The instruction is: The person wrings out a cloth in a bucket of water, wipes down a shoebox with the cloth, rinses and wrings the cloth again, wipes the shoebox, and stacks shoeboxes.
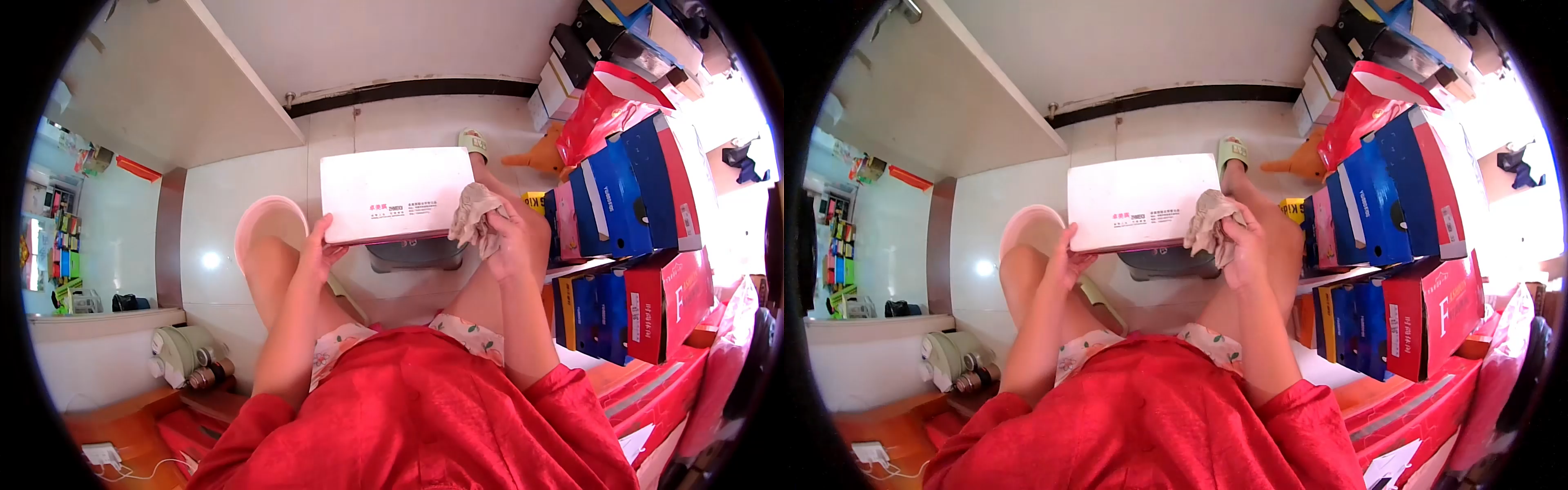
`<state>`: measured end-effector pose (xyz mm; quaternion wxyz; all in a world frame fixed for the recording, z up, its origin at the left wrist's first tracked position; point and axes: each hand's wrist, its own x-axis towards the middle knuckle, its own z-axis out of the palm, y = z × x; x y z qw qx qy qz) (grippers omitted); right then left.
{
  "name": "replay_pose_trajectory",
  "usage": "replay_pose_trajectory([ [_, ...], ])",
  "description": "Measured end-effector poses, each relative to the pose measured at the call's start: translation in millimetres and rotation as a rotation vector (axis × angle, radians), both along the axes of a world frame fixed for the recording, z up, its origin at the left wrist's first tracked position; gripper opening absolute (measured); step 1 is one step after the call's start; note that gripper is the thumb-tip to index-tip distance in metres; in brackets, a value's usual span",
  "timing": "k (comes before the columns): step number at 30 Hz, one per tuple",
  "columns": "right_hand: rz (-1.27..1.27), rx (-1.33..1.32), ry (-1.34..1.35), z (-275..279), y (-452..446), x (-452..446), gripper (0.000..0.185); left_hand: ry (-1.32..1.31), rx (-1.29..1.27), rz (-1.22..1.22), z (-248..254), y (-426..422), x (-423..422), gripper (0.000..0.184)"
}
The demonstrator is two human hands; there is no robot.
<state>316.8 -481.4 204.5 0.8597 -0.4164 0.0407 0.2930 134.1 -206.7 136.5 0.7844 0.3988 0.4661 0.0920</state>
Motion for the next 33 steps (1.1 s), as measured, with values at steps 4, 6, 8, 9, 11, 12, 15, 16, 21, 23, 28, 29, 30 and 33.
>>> replay_pose_trajectory([
  [4, 0.151, 0.063, 0.073, -11, -2, -10, 0.035, 0.029, -0.104, 0.031, -28, -8, -7, 0.068],
  [6, 0.201, 0.082, 0.106, -15, 1, -17, 0.036, 0.044, -0.111, -0.067, -34, -9, -10, 0.07],
  [8, 0.22, 0.076, 0.211, -16, 8, -26, 0.039, 0.105, -0.072, -0.089, -36, -11, -10, 0.067],
  [9, 0.227, 0.071, 0.214, -19, 9, -31, 0.039, 0.164, -0.027, -0.114, -37, -11, -10, 0.065],
  [11, 0.274, 0.093, 0.243, -28, 14, -39, 0.04, 0.179, 0.382, -0.14, -69, -4, -17, 0.058],
  [12, 0.286, 0.096, 0.242, -25, 17, -44, 0.042, 0.192, 0.797, -0.169, -81, -1, -20, 0.051],
  [15, 0.39, 0.147, 0.237, -37, 22, -55, 0.05, 0.087, 1.039, -0.222, 4, -41, -11, 0.038],
  [16, 0.403, 0.144, 0.24, -33, 27, -62, 0.05, -0.066, 0.77, -0.298, 17, -59, -9, 0.034],
  [21, 0.409, -0.323, -0.047, -28, 45, -85, 0.04, -0.211, 0.322, -0.492, 31, -87, -20, 0.02],
  [23, 0.402, -0.418, -0.143, -32, 40, -87, 0.038, -0.228, 0.279, -0.473, 12, -81, -28, 0.018],
  [28, 0.433, -0.415, -0.193, -51, 24, -89, 0.037, -0.406, -0.165, -0.253, -3, -65, -44, 0.018],
  [29, 0.434, -0.414, -0.195, -54, 21, -88, 0.037, -0.456, -0.28, -0.218, -2, -64, -45, 0.017],
  [30, 0.525, -0.256, -0.081, -50, 21, -86, 0.037, -0.458, -0.278, -0.218, 3, -65, -44, 0.017],
  [33, 0.595, -0.021, 0.187, -35, 24, -84, 0.035, -0.482, -0.333, -0.103, 12, -65, -43, 0.019],
])
